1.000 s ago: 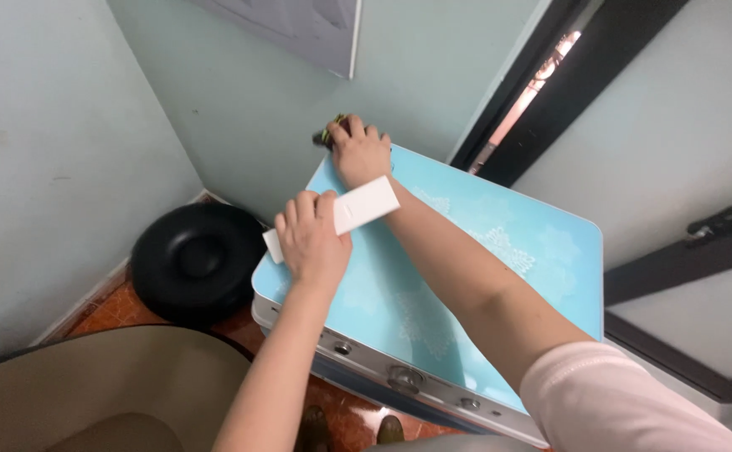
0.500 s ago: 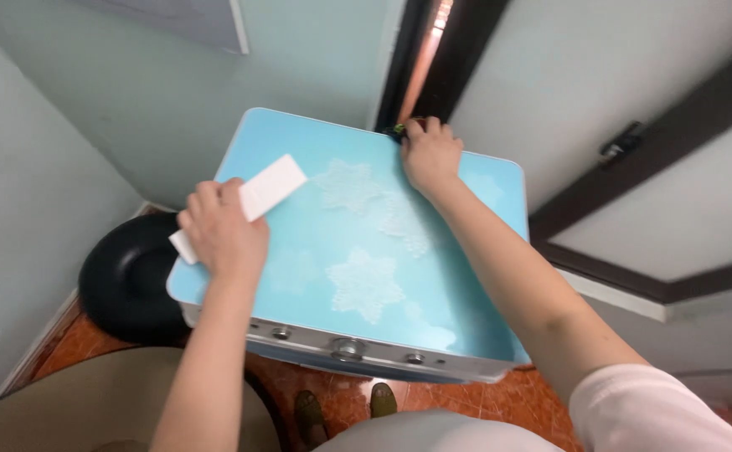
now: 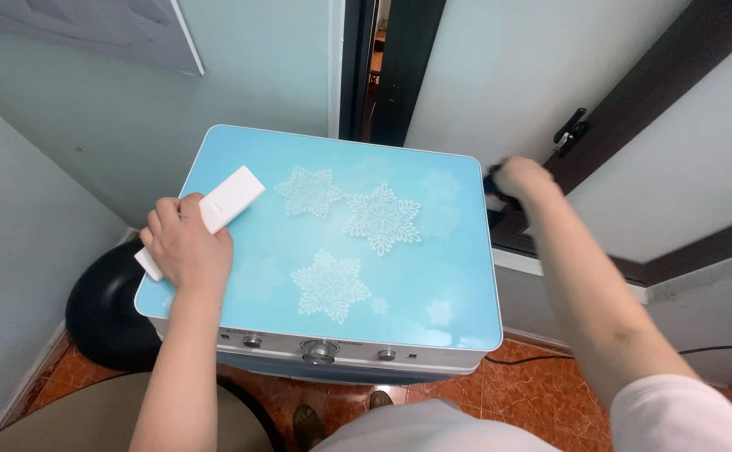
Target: Cleaning the exterior and interior slats of an evaporative air cooler using a cloth.
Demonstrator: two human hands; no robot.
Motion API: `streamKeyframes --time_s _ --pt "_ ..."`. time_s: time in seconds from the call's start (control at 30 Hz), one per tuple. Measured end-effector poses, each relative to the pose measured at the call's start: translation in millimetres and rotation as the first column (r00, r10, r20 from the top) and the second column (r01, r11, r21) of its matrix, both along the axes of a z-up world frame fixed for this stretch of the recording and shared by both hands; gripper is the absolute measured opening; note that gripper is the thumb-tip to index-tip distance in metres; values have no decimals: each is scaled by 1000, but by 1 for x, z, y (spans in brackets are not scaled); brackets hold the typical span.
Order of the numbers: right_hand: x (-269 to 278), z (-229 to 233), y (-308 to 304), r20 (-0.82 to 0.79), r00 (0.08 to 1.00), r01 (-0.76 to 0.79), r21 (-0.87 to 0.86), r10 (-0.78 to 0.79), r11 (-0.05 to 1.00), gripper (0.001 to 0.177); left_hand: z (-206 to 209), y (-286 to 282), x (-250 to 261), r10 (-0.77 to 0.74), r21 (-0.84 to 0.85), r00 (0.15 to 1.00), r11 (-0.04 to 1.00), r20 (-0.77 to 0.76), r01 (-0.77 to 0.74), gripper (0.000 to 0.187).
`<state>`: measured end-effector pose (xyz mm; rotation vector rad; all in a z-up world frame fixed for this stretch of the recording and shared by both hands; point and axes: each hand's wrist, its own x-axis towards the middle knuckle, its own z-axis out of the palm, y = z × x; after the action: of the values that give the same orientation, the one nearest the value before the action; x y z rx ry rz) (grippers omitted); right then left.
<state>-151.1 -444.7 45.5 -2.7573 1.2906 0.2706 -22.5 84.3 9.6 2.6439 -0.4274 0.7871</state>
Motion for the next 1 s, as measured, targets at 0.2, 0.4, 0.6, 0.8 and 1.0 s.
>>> streamKeyframes --time_s 0.2,0.4,0.6,0.8,1.0 --pt "2 36 -13 502 861 -152 100 82 983 52 -1 -1 -1 3 25 1000 1000 -18 -3 47" --pt "49 19 30 162 972 -201 209 169 957 49 5 -6 -2 6 3 1000 1000 1 -6 43" --pt "84 25 72 51 942 -336 58 333 940 45 9 -11 1 8 -5 998 1000 -68 -8 36" --pt "164 12 142 44 803 -593 -29 594 805 45 18 -12 1 -12 -19 995 1000 -95 10 41" --pt "254 -7 220 76 753 -657 41 654 752 45 13 -12 11 -30 -3 972 1000 -233 30 50"
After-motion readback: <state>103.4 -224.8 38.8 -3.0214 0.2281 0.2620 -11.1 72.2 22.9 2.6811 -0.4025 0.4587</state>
